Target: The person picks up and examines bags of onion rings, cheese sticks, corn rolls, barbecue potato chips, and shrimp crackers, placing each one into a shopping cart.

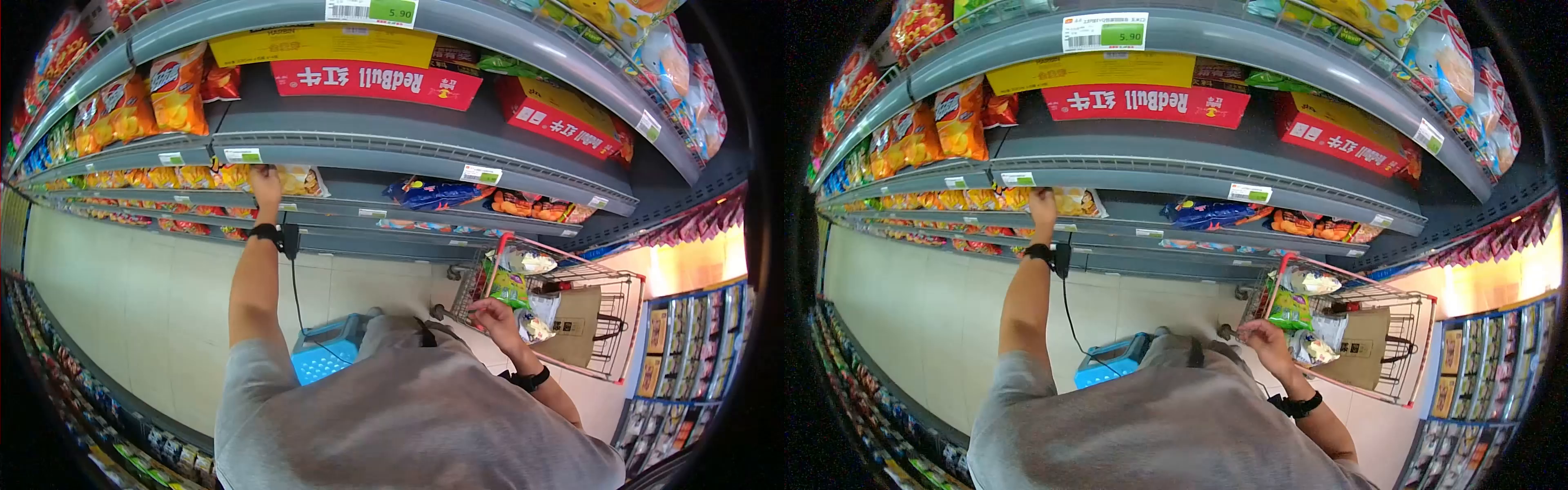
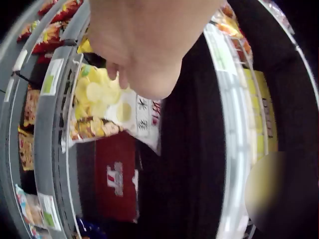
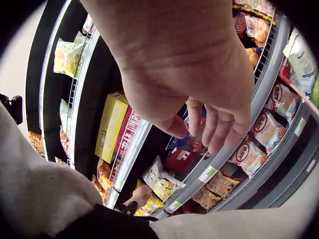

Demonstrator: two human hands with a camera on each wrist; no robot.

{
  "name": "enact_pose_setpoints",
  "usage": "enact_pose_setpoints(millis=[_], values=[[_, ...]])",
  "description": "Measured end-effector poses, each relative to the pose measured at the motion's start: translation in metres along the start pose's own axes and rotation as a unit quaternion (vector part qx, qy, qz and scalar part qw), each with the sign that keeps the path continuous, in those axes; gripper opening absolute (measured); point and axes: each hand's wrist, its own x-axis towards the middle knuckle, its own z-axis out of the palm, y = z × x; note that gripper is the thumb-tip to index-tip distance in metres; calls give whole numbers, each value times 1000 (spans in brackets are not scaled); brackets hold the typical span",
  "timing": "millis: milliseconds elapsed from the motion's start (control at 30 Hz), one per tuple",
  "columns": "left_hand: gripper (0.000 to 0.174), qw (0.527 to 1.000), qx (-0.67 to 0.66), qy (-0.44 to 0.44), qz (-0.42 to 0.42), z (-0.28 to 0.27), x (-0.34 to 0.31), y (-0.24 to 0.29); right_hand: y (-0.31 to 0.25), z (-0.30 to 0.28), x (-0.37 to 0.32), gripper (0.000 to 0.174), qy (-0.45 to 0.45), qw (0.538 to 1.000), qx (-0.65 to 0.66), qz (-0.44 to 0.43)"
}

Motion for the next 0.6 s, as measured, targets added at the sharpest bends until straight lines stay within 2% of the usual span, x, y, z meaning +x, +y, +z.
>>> enact_pose_setpoints(millis=[67,133,167,200,400,467,500,533,600], values=[[26,997,36,-56,-25,11,24,-15,0,5,-3,18,8,1000,8,-19],[28,963,227,-107,95,22,42,-33,3,7,-3,17,6,999,-2,-32],[29,926,320,-131,155,27,46,-42,5,7,-1,17,2,999,-14,-36],[31,926,328,-148,115,21,43,-19,7,8,0,17,-2,999,-25,-39],[27,978,191,-45,69,22,36,-11,0,33,25,13,-17,998,-43,-30],[22,1000,-17,3,-12,10,19,10,-7,46,43,16,-50,997,-45,-34],[19,991,-121,28,-53,0,8,22,-6,53,57,17,-65,994,-75,-46],[14,987,-120,10,-104,-12,-1,31,-4,59,72,19,-79,989,-106,-60],[14,976,-193,-21,-102,-27,-28,47,-13,80,100,25,-106,982,-131,-88]])
